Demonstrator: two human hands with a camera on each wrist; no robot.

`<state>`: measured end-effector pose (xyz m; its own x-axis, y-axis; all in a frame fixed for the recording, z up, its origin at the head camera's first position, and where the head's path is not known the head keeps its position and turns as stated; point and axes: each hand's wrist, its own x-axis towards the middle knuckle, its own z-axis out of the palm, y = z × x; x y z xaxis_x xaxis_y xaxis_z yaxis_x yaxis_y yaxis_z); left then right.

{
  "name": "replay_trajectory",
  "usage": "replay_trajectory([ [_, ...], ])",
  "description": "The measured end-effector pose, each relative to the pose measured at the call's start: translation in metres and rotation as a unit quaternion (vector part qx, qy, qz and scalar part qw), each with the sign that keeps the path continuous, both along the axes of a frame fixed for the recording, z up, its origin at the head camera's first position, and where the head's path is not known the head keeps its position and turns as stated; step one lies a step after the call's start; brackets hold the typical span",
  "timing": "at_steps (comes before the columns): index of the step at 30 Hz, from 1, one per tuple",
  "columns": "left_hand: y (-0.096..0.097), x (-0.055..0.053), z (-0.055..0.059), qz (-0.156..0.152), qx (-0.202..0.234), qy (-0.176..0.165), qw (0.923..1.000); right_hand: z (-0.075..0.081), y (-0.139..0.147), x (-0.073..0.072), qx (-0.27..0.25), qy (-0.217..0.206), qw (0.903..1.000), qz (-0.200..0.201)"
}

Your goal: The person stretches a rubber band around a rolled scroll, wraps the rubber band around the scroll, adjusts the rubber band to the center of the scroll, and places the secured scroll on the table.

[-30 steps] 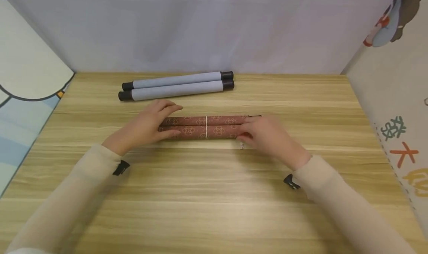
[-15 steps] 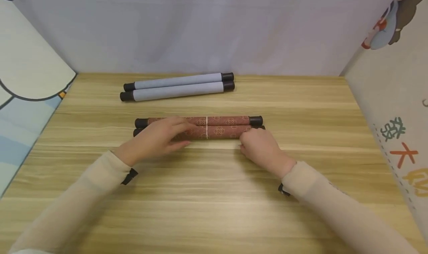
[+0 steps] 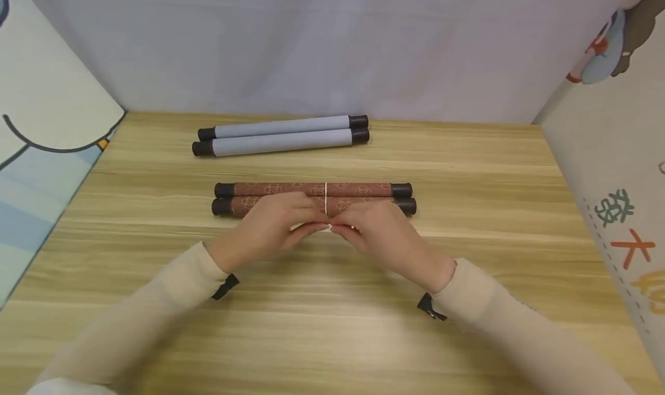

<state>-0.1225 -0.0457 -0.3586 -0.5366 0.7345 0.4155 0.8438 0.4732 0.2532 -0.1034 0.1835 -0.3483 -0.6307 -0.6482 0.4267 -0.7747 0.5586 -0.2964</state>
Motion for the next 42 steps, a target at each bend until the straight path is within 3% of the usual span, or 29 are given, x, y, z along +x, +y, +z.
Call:
replay_trajectory([
  [5,-0.004,0.001,0.0,-0.008,0.04,-0.018,0.999,0.0,-0.001,0.001,0.002,-0.022,0.9998,-0.002],
  [8,-0.009,0.0,0.002,-0.011,0.081,-0.054,0.9952,0.0,0.0,-0.001,0.024,-0.054,0.998,-0.02],
  [10,-0.014,0.001,0.003,-0.01,0.128,-0.102,0.9865,0.0,0.002,-0.003,0.036,-0.093,0.9944,-0.036],
  [12,-0.018,0.002,0.004,-0.019,0.172,-0.164,0.9712,0.001,0.005,-0.005,0.041,-0.139,0.9883,-0.048],
  [14,-0.019,0.003,0.003,-0.034,0.181,-0.223,0.9574,0.003,0.007,-0.007,0.02,-0.191,0.9799,-0.052],
  [15,-0.018,0.004,0.002,-0.042,0.167,-0.243,0.9545,0.004,0.007,-0.007,-0.002,-0.219,0.9742,-0.054],
  [17,-0.015,0.005,0.0,-0.06,0.113,-0.267,0.9551,0.006,0.007,-0.007,-0.063,-0.274,0.9581,-0.056],
  [19,-0.012,0.006,-0.001,-0.07,0.037,-0.262,0.9617,0.007,0.006,-0.005,-0.129,-0.322,0.9363,-0.053],
  [21,-0.009,0.006,-0.002,-0.076,-0.027,-0.245,0.9661,0.006,0.004,-0.003,-0.191,-0.374,0.9066,-0.039],
  [23,-0.008,0.007,-0.001,-0.076,-0.06,-0.234,0.9675,0.003,0.002,-0.001,-0.227,-0.429,0.8745,-0.011],
  [26,-0.007,0.007,0.001,-0.05,-0.047,-0.244,0.9673,-0.003,-0.003,0.002,-0.243,-0.505,0.8262,0.055],
  [29,-0.008,0.005,0.0,-0.001,0.014,-0.295,0.9555,-0.007,-0.007,0.004,-0.227,-0.553,0.7935,0.112],
  [31,-0.009,0.004,-0.001,0.034,0.051,-0.324,0.9442,-0.009,-0.009,0.005,-0.235,-0.559,0.7823,0.143],
  [32,-0.009,0.004,-0.002,0.054,0.057,-0.322,0.9433,-0.009,-0.009,0.006,-0.245,-0.554,0.7818,0.15],
  [34,-0.008,0.005,-0.002,0.081,0.055,-0.309,0.946,-0.01,-0.009,0.008,-0.273,-0.535,0.7841,0.156],
  [38,-0.002,0.007,0.0,0.117,0.016,-0.26,0.9584,-0.011,-0.008,0.014,-0.309,-0.502,0.788,0.177],
  [40,0.0,0.009,0.001,0.129,0.019,-0.238,0.9625,-0.011,-0.008,0.016,-0.305,-0.515,0.7761,0.199],
  [42,0.001,0.011,0.002,0.141,0.043,-0.21,0.9666,-0.011,-0.008,0.017,-0.279,-0.549,0.7567,0.22],
])
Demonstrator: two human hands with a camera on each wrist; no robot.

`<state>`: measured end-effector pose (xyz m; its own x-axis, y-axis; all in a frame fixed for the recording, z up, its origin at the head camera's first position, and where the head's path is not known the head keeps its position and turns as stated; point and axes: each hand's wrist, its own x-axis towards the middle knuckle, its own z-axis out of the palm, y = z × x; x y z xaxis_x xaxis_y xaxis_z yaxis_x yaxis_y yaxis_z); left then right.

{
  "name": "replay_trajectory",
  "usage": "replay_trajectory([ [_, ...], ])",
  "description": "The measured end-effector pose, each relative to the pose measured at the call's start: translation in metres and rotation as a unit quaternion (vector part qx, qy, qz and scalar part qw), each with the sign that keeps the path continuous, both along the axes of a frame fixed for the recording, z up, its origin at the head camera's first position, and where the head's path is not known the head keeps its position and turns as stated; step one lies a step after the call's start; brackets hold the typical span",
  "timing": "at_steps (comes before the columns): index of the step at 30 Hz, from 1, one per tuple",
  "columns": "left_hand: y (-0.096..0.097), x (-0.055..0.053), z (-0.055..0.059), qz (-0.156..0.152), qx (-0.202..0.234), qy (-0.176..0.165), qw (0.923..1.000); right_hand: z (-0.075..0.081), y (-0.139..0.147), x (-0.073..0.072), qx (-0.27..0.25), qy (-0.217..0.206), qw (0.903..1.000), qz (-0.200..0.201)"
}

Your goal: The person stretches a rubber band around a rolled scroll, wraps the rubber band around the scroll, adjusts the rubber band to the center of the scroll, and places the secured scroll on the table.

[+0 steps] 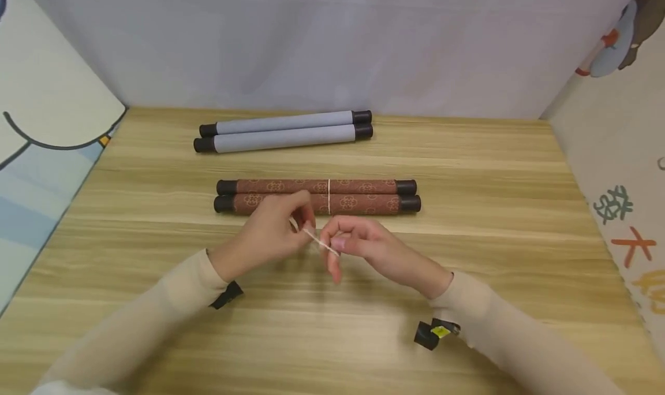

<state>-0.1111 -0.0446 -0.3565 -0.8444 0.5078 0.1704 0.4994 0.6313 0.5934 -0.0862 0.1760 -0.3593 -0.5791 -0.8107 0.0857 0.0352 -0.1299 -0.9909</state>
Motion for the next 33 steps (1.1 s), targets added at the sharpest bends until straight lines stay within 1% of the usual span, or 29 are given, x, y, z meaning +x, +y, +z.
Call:
replay_trajectory([
  [2,0.002,0.004,0.001,0.008,0.038,0.018,0.9991,-0.001,0.001,-0.001,0.027,-0.019,0.9983,0.047],
  [3,0.004,0.006,0.001,0.006,0.062,0.021,0.9978,-0.001,0.002,-0.001,0.052,-0.021,0.9962,0.067],
  [4,0.005,0.008,0.0,-0.001,0.088,0.015,0.996,-0.002,0.002,-0.002,0.079,-0.016,0.9934,0.081],
  [5,0.007,0.01,0.0,-0.013,0.118,0.001,0.993,-0.002,0.002,-0.002,0.107,-0.013,0.99,0.091],
  [7,0.01,0.013,-0.002,-0.043,0.167,-0.039,0.9842,-0.001,0.001,-0.004,0.169,0.011,0.9818,0.086],
  [8,0.01,0.015,-0.003,-0.058,0.183,-0.054,0.9799,0.001,0.001,-0.004,0.2,0.03,0.9762,0.078],
  [10,0.01,0.017,-0.005,-0.085,0.192,-0.063,0.9758,0.006,0.002,-0.006,0.257,0.086,0.9612,0.049],
  [11,0.01,0.018,-0.005,-0.098,0.179,-0.056,0.9772,0.009,0.003,-0.007,0.281,0.118,0.9521,0.03],
  [13,0.008,0.017,-0.004,-0.131,0.127,-0.023,0.9829,0.016,0.007,-0.009,0.313,0.184,0.932,-0.002],
  [15,0.004,0.016,-0.003,-0.158,0.075,0.001,0.9846,0.022,0.011,-0.011,0.323,0.226,0.9188,-0.019],
  [16,0.003,0.015,-0.002,-0.17,0.054,-0.001,0.984,0.024,0.014,-0.012,0.322,0.232,0.9177,-0.021],
  [17,0.001,0.014,-0.002,-0.181,0.037,-0.008,0.9827,0.025,0.016,-0.013,0.313,0.228,0.9219,-0.018],
  [19,-0.001,0.013,-0.001,-0.195,0.024,-0.041,0.9796,0.025,0.02,-0.014,0.284,0.207,0.9361,-0.009],
  [20,-0.001,0.013,-0.001,-0.197,0.028,-0.063,0.978,0.024,0.021,-0.013,0.268,0.196,0.9432,-0.007],
  [22,-0.001,0.012,-0.001,-0.191,0.043,-0.088,0.9767,0.022,0.021,-0.013,0.244,0.174,0.9537,-0.026],
  [23,-0.001,0.012,-0.001,-0.187,0.056,-0.094,0.9762,0.021,0.021,-0.012,0.232,0.173,0.9561,-0.044],
  [24,0.0,0.012,0.0,-0.182,0.068,-0.093,0.9766,0.021,0.02,-0.011,0.224,0.176,0.9564,-0.064],
  [26,0.0,0.013,0.0,-0.171,0.101,-0.081,0.9767,0.02,0.019,-0.01,0.219,0.186,0.9521,-0.104],
  [28,-0.001,0.014,0.0,-0.158,0.139,-0.068,0.9752,0.019,0.018,-0.01,0.225,0.204,0.9437,-0.131],
  [29,-0.003,0.014,0.001,-0.148,0.16,-0.06,0.9741,0.019,0.018,-0.01,0.235,0.224,0.9347,-0.144],
  [30,-0.004,0.014,0.003,-0.135,0.178,-0.052,0.9733,0.018,0.019,-0.011,0.249,0.233,0.9271,-0.156],
  [31,-0.006,0.014,0.005,-0.122,0.195,-0.046,0.9721,0.017,0.02,-0.011,0.262,0.235,0.921,-0.168],
  [32,-0.009,0.013,0.008,-0.106,0.206,-0.043,0.9717,0.016,0.021,-0.011,0.271,0.232,0.9171,-0.177],
  [33,-0.011,0.012,0.01,-0.094,0.214,-0.044,0.9713,0.014,0.023,-0.011,0.273,0.225,0.9168,-0.185],
])
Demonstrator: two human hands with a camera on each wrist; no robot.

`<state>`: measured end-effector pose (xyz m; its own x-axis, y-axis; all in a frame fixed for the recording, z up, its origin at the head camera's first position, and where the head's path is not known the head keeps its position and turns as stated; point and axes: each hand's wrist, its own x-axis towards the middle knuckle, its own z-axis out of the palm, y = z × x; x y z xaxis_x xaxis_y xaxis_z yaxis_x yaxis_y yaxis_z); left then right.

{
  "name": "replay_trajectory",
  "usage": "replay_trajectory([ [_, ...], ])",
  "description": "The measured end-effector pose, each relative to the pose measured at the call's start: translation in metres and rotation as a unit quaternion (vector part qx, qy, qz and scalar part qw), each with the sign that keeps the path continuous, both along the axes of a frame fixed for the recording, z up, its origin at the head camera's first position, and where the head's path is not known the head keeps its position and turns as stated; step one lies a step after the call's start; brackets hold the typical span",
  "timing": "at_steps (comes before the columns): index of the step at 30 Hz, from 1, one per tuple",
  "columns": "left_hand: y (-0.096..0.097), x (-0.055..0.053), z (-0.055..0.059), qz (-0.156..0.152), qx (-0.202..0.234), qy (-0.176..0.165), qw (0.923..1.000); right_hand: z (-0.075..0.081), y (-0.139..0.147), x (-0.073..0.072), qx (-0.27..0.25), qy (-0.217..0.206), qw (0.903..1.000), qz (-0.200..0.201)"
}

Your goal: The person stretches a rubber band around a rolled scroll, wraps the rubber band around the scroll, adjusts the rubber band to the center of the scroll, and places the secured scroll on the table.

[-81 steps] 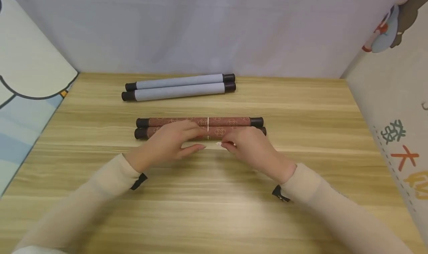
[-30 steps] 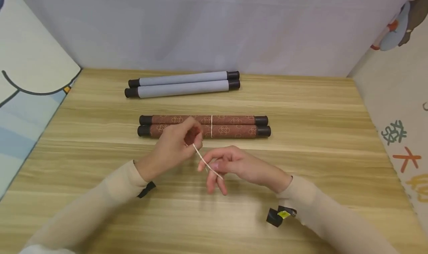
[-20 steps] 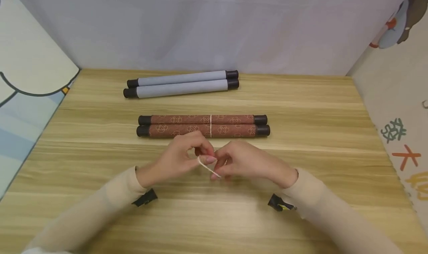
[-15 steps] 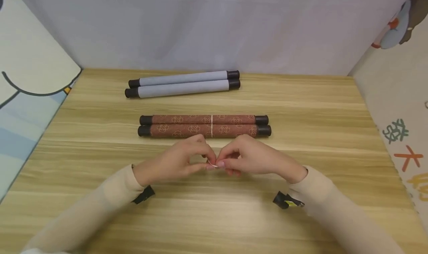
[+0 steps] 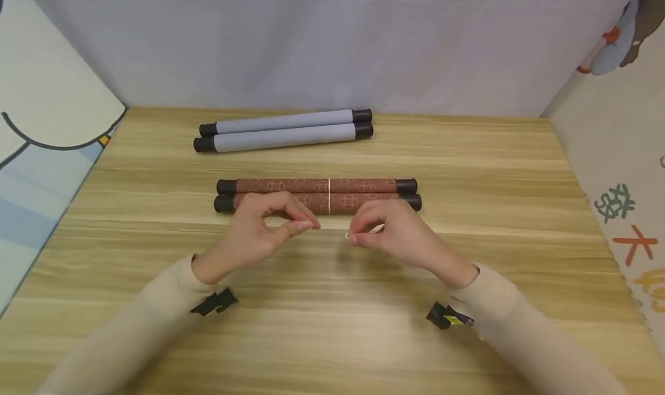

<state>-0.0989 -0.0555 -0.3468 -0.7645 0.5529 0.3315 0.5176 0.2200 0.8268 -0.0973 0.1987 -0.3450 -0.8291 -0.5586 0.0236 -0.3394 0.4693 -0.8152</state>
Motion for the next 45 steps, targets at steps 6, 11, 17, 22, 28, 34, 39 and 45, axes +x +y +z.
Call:
replay_trajectory([
  [6,0.004,-0.004,-0.001,-0.021,-0.068,0.024,0.9972,-0.005,0.003,0.001,-0.104,-0.064,0.9917,0.042],
  [11,0.012,0.0,-0.008,-0.039,-0.104,0.087,0.99,-0.004,-0.001,0.003,-0.122,-0.102,0.9856,0.058],
  [17,0.015,0.003,-0.013,-0.047,-0.088,0.082,0.9916,-0.001,-0.005,0.005,-0.145,-0.152,0.9757,0.062],
  [22,0.008,0.003,-0.013,-0.03,-0.041,0.031,0.9982,0.0,-0.003,0.006,-0.13,-0.184,0.9743,0.01],
  [28,0.0,0.002,-0.01,-0.043,-0.041,-0.009,0.9982,-0.003,-0.001,0.006,-0.153,-0.223,0.9617,-0.045],
  [34,-0.001,0.004,-0.008,-0.029,-0.082,0.037,0.9955,-0.006,-0.008,0.009,-0.139,-0.182,0.9713,-0.063],
  [39,0.006,0.007,-0.004,-0.022,-0.142,0.085,0.986,-0.005,-0.024,0.015,-0.045,-0.031,0.9979,-0.036],
  [45,0.007,0.008,-0.002,0.003,-0.188,0.131,0.9734,0.0,-0.024,0.016,0.026,0.031,0.9982,-0.045],
])
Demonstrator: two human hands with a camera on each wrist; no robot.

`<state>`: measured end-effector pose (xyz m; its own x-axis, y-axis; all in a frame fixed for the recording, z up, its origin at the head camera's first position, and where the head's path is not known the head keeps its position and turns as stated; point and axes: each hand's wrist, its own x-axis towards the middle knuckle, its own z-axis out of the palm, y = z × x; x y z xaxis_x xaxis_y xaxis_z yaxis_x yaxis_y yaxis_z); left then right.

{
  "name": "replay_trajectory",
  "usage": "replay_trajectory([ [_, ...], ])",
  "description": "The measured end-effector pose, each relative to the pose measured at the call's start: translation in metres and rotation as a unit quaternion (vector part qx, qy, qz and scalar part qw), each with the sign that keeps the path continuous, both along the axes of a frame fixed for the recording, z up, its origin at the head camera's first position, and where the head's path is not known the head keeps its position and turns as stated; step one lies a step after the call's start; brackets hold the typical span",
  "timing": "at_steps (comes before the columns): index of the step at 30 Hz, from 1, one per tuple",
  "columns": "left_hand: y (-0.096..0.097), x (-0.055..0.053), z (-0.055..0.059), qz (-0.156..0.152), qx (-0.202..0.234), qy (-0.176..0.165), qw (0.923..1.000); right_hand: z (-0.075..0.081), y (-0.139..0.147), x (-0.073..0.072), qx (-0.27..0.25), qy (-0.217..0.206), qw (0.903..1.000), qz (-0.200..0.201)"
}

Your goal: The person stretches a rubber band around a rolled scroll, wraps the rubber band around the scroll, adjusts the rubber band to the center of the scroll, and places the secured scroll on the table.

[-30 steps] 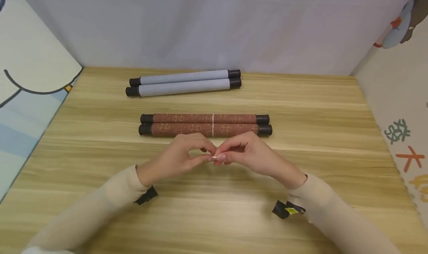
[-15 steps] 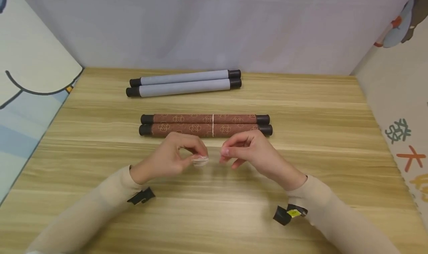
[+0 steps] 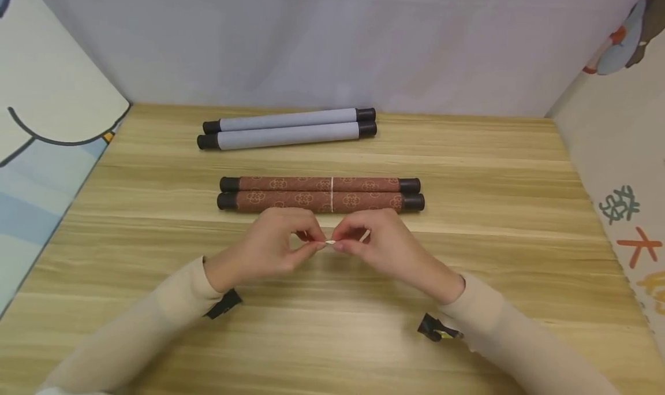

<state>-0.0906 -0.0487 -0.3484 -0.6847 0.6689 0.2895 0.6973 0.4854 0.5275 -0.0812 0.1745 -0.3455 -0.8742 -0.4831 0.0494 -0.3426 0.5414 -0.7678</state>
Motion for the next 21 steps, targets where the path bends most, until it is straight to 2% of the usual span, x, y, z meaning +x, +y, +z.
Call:
replay_trajectory([
  [4,-0.004,-0.002,0.001,0.02,-0.014,0.034,0.9991,0.004,0.013,-0.005,0.04,-0.037,0.9983,-0.017],
  [7,-0.008,-0.003,0.001,0.02,0.019,0.006,0.9996,0.007,0.02,-0.008,0.056,-0.071,0.9958,-0.011],
  [9,-0.008,-0.003,0.001,0.001,0.054,-0.035,0.9979,0.008,0.021,-0.009,0.031,-0.093,0.9952,-0.005],
  [11,-0.006,-0.002,0.0,-0.019,0.076,-0.066,0.9948,0.009,0.019,-0.009,-0.029,-0.117,0.9927,-0.012],
  [12,-0.004,-0.002,0.0,-0.028,0.079,-0.075,0.9937,0.009,0.017,-0.008,-0.072,-0.133,0.9884,-0.016],
  [13,-0.003,-0.001,-0.001,-0.034,0.077,-0.078,0.9933,0.008,0.015,-0.007,-0.12,-0.151,0.981,-0.02],
  [15,0.0,-0.001,-0.002,-0.035,0.062,-0.071,0.9949,0.007,0.013,-0.005,-0.219,-0.187,0.9571,-0.029],
  [17,0.001,0.0,-0.004,-0.028,0.052,-0.066,0.996,0.006,0.013,-0.004,-0.311,-0.224,0.9235,-0.025],
  [19,0.0,-0.001,-0.006,-0.013,0.052,-0.069,0.9962,0.007,0.015,-0.004,-0.369,-0.246,0.8962,-0.008],
  [21,-0.002,-0.001,-0.007,0.002,0.056,-0.075,0.9956,0.008,0.017,-0.005,-0.392,-0.255,0.8837,0.014],
])
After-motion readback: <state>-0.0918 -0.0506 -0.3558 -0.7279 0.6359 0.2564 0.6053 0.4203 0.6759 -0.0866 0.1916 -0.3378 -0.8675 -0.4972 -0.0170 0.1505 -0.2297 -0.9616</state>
